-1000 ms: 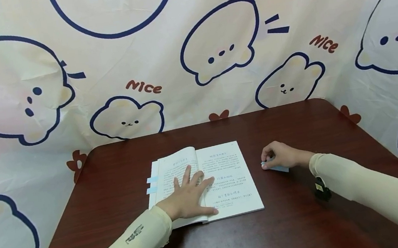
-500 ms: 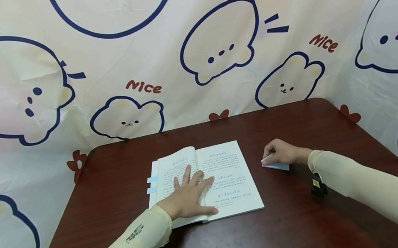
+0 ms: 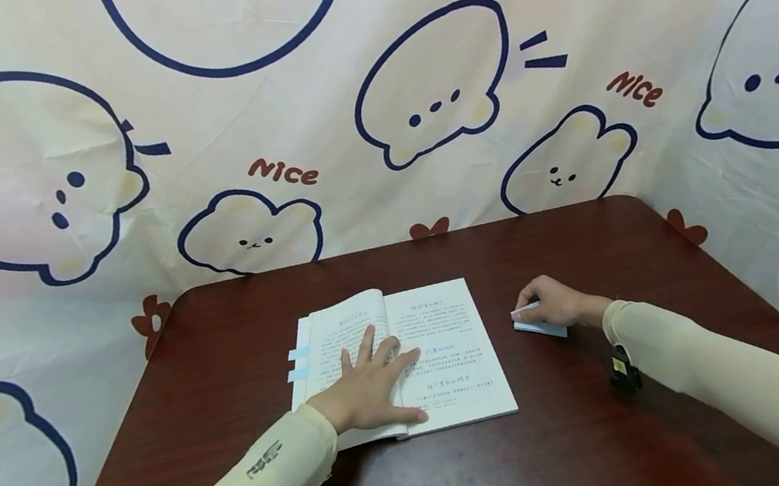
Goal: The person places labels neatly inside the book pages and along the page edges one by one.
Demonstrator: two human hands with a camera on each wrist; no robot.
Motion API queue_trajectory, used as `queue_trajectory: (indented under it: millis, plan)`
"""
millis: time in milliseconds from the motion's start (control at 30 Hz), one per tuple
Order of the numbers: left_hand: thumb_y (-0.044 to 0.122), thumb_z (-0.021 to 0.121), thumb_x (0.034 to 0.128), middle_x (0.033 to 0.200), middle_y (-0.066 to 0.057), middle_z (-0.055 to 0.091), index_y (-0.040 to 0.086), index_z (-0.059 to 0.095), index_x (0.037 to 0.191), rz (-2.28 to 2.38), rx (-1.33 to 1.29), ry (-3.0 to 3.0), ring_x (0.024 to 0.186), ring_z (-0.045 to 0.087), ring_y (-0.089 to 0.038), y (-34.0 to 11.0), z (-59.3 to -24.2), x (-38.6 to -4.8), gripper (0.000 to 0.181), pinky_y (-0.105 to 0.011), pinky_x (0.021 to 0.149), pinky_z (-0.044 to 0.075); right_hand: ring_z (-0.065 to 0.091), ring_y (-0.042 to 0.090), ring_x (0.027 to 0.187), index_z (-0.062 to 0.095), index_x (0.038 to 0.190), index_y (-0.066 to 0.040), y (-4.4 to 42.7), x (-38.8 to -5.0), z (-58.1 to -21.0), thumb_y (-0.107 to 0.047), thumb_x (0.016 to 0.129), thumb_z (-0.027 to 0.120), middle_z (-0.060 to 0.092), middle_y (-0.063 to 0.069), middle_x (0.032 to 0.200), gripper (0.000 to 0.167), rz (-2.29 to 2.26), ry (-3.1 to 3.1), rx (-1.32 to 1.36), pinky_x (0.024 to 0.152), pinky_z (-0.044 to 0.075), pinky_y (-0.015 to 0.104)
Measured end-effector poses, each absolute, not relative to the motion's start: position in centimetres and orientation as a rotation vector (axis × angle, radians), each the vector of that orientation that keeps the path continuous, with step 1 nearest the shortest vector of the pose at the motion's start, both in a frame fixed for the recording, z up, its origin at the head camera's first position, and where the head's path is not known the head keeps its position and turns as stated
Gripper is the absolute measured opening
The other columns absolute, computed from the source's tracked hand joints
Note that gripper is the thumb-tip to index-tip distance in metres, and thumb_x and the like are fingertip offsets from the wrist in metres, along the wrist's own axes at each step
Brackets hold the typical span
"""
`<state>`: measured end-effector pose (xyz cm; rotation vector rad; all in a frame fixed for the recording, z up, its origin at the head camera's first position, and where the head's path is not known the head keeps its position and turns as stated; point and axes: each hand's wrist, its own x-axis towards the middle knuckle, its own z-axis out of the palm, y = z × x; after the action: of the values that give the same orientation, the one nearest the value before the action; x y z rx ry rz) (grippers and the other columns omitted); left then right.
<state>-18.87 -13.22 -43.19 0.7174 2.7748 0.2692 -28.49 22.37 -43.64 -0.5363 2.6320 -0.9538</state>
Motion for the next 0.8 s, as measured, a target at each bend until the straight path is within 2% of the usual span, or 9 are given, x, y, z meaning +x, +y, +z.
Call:
queue_trajectory:
  millis: [367,800]
  plan:
    - [0.074,0.066,0.0804,0.165,-0.009,0.028,0.031,0.036,0.157,0.268,0.718,2.776,0.157,0.001,-0.047,-13.24,-43.38,-18.87,0.093,-0.080,0.112,0.015,0.056,0.018,0.087,0.078,0.092,-0.003,22.16,-28.23,-43.92,-0.017,0.097,0.067,0.072,0.012,0.100,0.019,-0.961,2.671,-0.563,0.076,0.046,0.030]
    - [0.073,0.066,0.0808,0.165,-0.010,0.029,0.030,0.037,0.157,0.268,0.738,2.781,0.156,0.002,-0.048,-13.27,-43.28,-18.88,0.092,-0.081,0.111,0.017,0.057,0.018,0.091,0.078,0.091,-0.005,22.22,-28.35,-44.20,-0.018,0.099,0.065,0.072,0.010,0.101,0.019,-0.953,2.704,-0.535,0.082,0.047,0.032]
